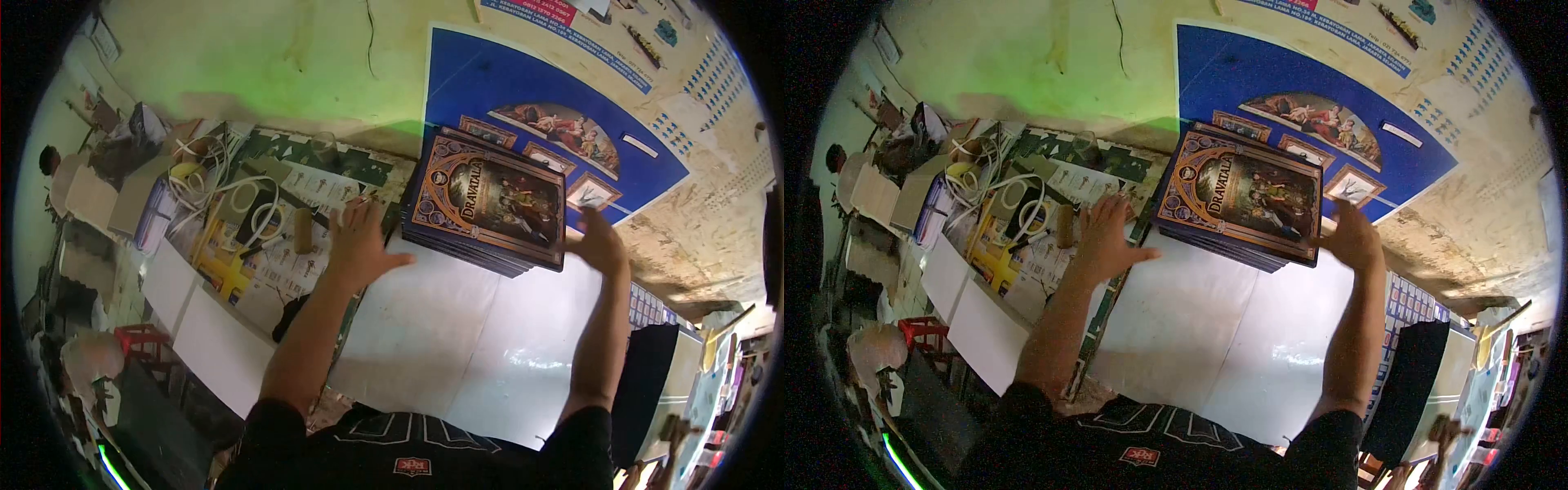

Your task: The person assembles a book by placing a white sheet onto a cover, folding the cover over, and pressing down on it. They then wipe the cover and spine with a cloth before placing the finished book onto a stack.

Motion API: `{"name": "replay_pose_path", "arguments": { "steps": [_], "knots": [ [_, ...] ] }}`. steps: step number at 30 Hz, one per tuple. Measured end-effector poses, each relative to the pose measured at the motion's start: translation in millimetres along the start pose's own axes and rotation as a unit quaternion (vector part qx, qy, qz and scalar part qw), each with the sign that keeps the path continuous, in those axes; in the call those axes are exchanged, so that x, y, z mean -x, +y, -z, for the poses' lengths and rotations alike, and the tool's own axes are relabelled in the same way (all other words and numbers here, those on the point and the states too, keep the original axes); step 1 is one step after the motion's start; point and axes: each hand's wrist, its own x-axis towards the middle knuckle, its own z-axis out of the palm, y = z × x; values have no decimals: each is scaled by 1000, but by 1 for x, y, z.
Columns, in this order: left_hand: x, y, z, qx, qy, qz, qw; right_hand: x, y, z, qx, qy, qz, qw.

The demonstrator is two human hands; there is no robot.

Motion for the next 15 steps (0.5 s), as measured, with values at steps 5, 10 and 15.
{"name": "replay_pose_path", "arguments": {
  "steps": [5,10,15],
  "knots": [
    [-72,20,-9,-176,-166,-40,970,29,-3,-37,36,-22,18,999],
    [-97,18,-7,-128,-206,2,970,13,-12,-34,21,-32,-73,997],
    [-110,8,-12,-39,-217,-9,975,5,1,-51,-31,-35,-69,996]
  ]
}}
